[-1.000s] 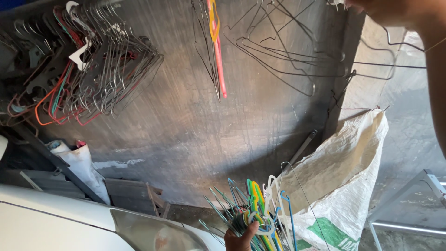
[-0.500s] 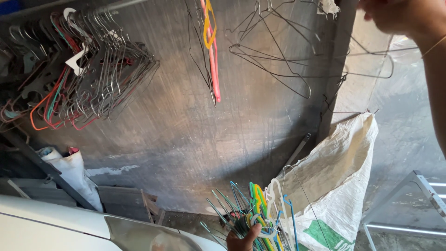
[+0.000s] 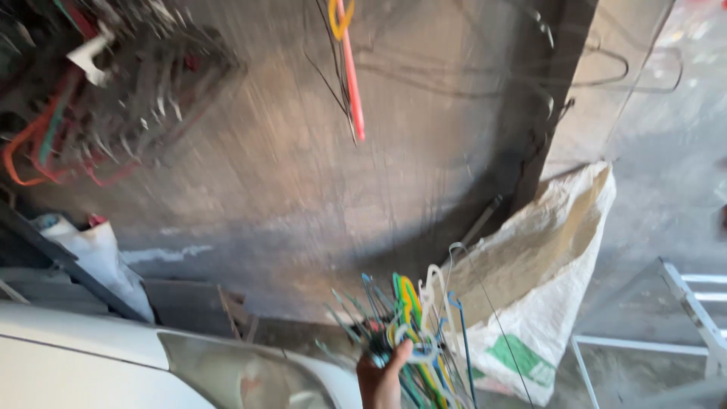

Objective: Collecting various plastic and metal hangers from a storage rack and carrying them through the house.

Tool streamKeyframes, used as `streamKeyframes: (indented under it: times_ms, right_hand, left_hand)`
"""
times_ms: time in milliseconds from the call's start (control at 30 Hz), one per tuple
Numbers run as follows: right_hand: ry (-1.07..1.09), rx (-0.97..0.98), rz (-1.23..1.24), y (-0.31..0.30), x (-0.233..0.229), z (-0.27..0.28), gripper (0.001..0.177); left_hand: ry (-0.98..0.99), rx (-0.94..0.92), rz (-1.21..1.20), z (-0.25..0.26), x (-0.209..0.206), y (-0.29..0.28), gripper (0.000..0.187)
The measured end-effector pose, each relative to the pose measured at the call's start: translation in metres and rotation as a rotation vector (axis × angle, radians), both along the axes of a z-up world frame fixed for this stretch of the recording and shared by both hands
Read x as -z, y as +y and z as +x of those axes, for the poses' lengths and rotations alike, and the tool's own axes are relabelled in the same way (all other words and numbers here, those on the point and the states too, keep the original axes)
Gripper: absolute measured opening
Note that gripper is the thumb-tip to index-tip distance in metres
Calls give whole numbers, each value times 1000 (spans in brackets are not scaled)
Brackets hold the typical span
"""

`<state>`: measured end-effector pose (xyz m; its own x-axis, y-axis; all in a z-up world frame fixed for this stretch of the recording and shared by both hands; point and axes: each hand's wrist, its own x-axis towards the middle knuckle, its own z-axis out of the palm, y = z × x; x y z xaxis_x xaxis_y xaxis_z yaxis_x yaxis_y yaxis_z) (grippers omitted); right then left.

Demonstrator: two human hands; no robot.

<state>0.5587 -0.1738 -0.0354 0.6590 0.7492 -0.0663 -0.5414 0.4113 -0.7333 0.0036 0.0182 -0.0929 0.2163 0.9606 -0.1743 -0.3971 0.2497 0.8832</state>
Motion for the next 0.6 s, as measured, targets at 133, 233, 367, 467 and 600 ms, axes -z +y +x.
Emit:
streamKeyframes:
  times_ms: [133,233,367,467,600]
  right_hand:
    - [-879,73,-452,-32,-41,-93,39]
    - [-788,66,-258,-31,-63,-179,37]
    - [-695,24,-187,-10,-70,-233,34]
    - [-741,12,-134,9,-79,-262,32]
    - [-1098,109,-161,31,-97,-308,24]
  left_hand:
    - [-24,-15,15,-2,-46,-14,43]
    - [-112,5,55,4,-50,-15,40]
    - [-129,-50,108,12,-60,-19,40]
    - [-185,-76,97,15,-62,-23,45]
    - [-213,-83,189,13,-58,-25,31]
